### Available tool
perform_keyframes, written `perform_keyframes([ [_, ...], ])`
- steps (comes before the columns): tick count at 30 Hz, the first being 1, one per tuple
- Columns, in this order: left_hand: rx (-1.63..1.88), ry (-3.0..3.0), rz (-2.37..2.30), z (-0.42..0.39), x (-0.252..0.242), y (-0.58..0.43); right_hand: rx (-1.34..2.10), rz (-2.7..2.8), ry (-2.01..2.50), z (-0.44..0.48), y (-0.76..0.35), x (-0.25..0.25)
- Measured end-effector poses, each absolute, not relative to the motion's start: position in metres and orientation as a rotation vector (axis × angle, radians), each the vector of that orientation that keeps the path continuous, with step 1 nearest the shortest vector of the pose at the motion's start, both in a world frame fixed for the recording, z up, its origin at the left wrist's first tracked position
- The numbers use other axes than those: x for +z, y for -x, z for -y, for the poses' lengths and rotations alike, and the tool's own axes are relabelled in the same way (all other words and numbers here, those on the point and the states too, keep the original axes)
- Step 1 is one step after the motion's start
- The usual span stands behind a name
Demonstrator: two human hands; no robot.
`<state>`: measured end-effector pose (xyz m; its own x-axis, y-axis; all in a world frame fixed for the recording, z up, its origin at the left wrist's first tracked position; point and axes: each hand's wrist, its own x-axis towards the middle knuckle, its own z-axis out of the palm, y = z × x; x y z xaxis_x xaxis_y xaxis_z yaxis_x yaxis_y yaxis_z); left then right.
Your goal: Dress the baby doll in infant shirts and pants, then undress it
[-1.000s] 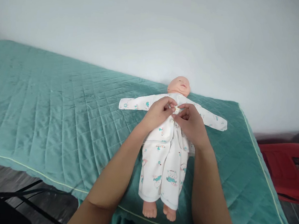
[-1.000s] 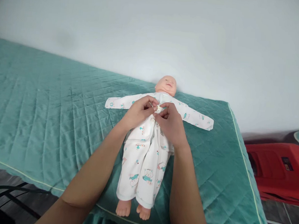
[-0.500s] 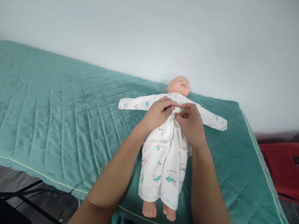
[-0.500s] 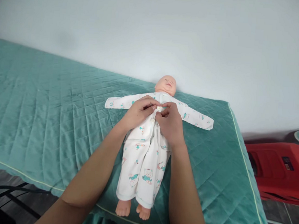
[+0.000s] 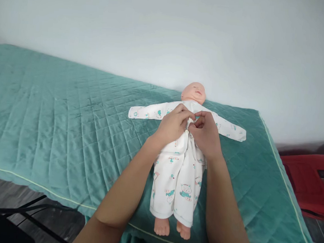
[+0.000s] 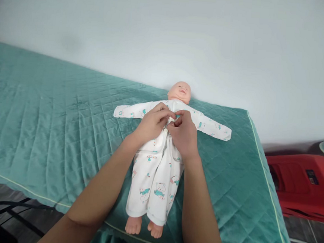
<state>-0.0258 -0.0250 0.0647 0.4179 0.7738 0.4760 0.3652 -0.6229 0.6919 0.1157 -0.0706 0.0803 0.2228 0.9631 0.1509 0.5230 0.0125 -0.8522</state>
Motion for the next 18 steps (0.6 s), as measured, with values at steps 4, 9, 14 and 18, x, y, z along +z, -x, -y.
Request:
perform_keyframes([
  [4, 1.104, -2.192, -0.991, 0.0258, 0.0659, 0.0255, 0.643, 1.435, 1.636, 0.0714, -0.1156, 0.0815],
  [9, 1.105, -2.113, -0.957, 0.0269, 0.0703, 0.0267, 0.679, 1.451, 1.587, 0.0732, -0.1178, 0.0823],
  [14, 1.146, -2.019, -0.936, 0.0243, 0.0721, 0.0302, 0.691, 1.431, 1.561, 0.0756, -0.1182, 0.0834],
  [18, 1.146, -1.957, -0.966, 0.0217, 0.0721, 0.0339, 0.648, 1.426, 1.572, 0.0768, -0.1164, 0.0847],
])
